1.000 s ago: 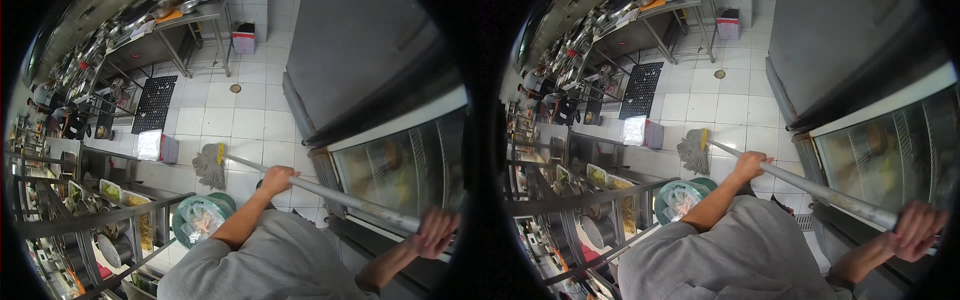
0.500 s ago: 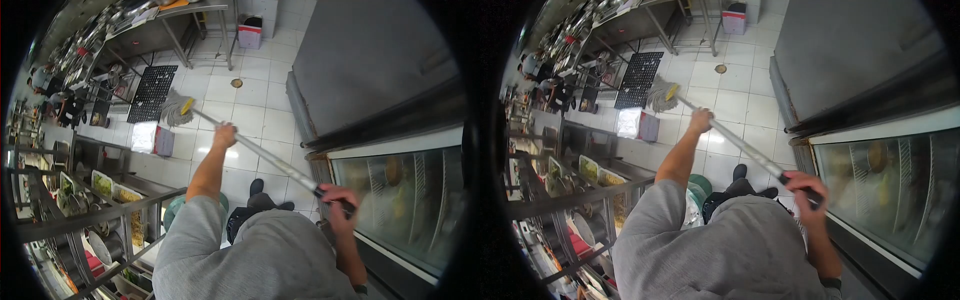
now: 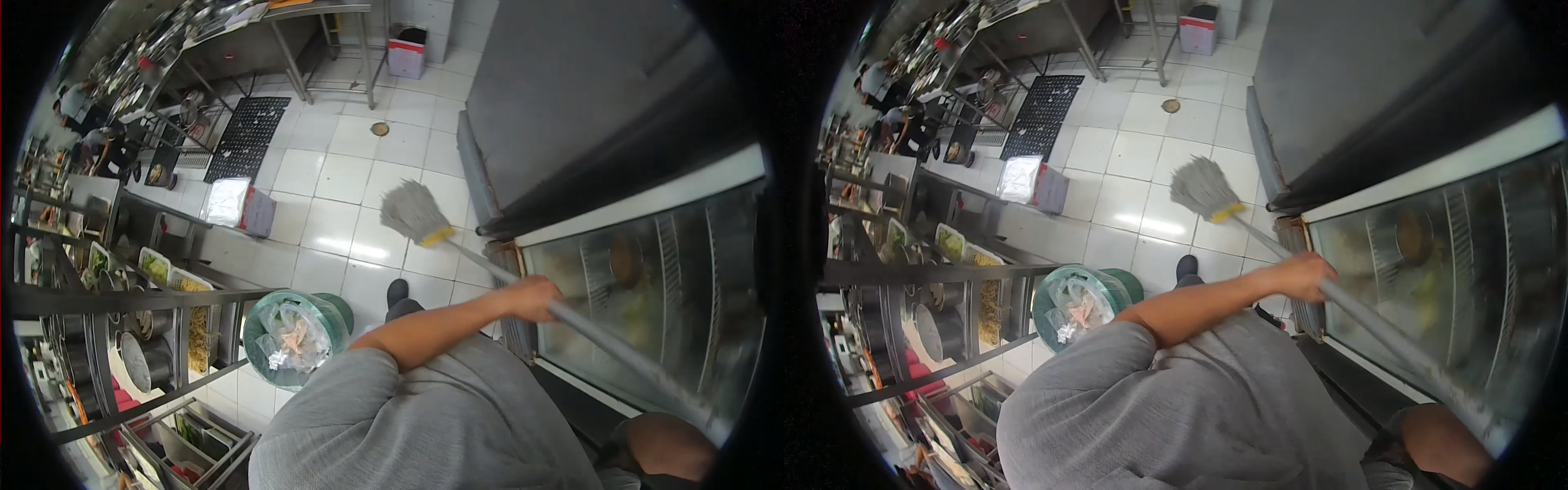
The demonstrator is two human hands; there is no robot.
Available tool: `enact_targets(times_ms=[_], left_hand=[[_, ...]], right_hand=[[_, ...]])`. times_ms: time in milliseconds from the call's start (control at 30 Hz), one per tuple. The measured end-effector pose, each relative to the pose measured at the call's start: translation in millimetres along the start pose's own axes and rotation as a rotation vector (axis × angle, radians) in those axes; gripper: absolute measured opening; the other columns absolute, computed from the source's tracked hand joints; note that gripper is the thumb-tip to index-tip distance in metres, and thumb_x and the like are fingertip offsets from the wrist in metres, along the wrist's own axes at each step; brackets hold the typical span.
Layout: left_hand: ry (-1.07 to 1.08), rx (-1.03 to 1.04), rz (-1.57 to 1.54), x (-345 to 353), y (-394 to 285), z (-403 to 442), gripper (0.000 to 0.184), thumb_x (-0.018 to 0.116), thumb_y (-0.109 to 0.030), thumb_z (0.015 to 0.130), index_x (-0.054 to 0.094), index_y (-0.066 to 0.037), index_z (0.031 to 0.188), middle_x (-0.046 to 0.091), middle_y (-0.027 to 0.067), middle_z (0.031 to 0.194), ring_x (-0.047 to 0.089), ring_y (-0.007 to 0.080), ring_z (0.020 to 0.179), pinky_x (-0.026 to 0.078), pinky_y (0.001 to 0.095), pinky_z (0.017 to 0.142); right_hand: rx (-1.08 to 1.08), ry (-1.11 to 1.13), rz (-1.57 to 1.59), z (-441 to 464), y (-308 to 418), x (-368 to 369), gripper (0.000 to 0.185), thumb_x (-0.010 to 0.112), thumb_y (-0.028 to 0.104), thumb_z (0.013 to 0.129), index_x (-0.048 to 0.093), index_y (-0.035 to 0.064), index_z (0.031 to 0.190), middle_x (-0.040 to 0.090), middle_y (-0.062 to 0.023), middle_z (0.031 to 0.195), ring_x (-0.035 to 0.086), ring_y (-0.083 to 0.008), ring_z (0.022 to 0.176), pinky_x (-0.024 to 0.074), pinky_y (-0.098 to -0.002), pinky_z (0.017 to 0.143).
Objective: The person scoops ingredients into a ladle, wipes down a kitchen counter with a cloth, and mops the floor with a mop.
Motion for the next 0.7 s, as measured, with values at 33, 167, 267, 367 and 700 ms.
enact_targets(times_ms=[33,167,267,367,700], left_hand=[[-0.03,0.066,-0.036,30,-10,8,0.025,0.074,-0.029,0.072,0.068,-0.007,0.085,0.068,0.0167,0.089,0.064,0.0358,0.09,0.049,0.0476,0.082],[0.157,0.046,-0.221,58,-65,5,0.024,0.072,-0.027,0.075,0.068,-0.005,0.085,0.067,0.0185,0.085,0.064,0.038,0.089,0.049,0.0483,0.083],[0.111,0.031,-0.154,65,-58,-5,0.022,0.071,-0.024,0.076,0.068,-0.005,0.086,0.067,0.0182,0.088,0.063,0.0385,0.09,0.05,0.0477,0.084],[0.011,-0.095,-0.114,61,-35,-32,0.021,0.07,-0.023,0.074,0.068,-0.006,0.085,0.067,0.0187,0.086,0.064,0.0396,0.088,0.05,0.048,0.08],[-0.412,-0.635,0.17,-1,85,-243,0.017,0.068,-0.02,0.068,0.066,-0.005,0.077,0.065,0.0196,0.078,0.064,0.0404,0.081,0.051,0.0477,0.072]], right_hand=[[0.041,0.175,-0.037,-8,38,-26,0.013,0.055,0.014,0.096,0.048,0.0035,0.091,0.051,-0.0012,0.058,0.053,-0.0144,0.045,0.0504,-0.0268,0.044],[-0.025,0.221,0.131,-8,44,-22,0.014,0.06,0.006,0.091,0.047,0.0037,0.09,0.053,-0.0032,0.058,0.054,-0.0145,0.044,0.0533,-0.0289,0.047],[-0.009,0.053,0.017,-39,63,-63,0.015,0.06,0.005,0.089,0.045,0.0045,0.089,0.053,-0.0031,0.058,0.055,-0.0157,0.045,0.0534,-0.0301,0.048],[-0.032,-0.02,0.18,-61,24,-62,0.019,0.048,0.024,0.097,0.053,0.0069,0.091,0.047,0.0002,0.054,0.05,-0.0127,0.045,0.0501,-0.0313,0.052],[0.147,0.034,0.883,-108,-189,17,0.011,0.055,0.005,0.091,0.046,0.0078,0.095,0.05,-0.0041,0.063,0.051,-0.0136,0.049,0.0474,-0.0309,0.052]])
Point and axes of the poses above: each hand's wrist, its own z-axis towards the middle knuckle, its own x-axis out of the palm, y = z × x, the point moved 4 cm from there along z, towards the middle knuckle
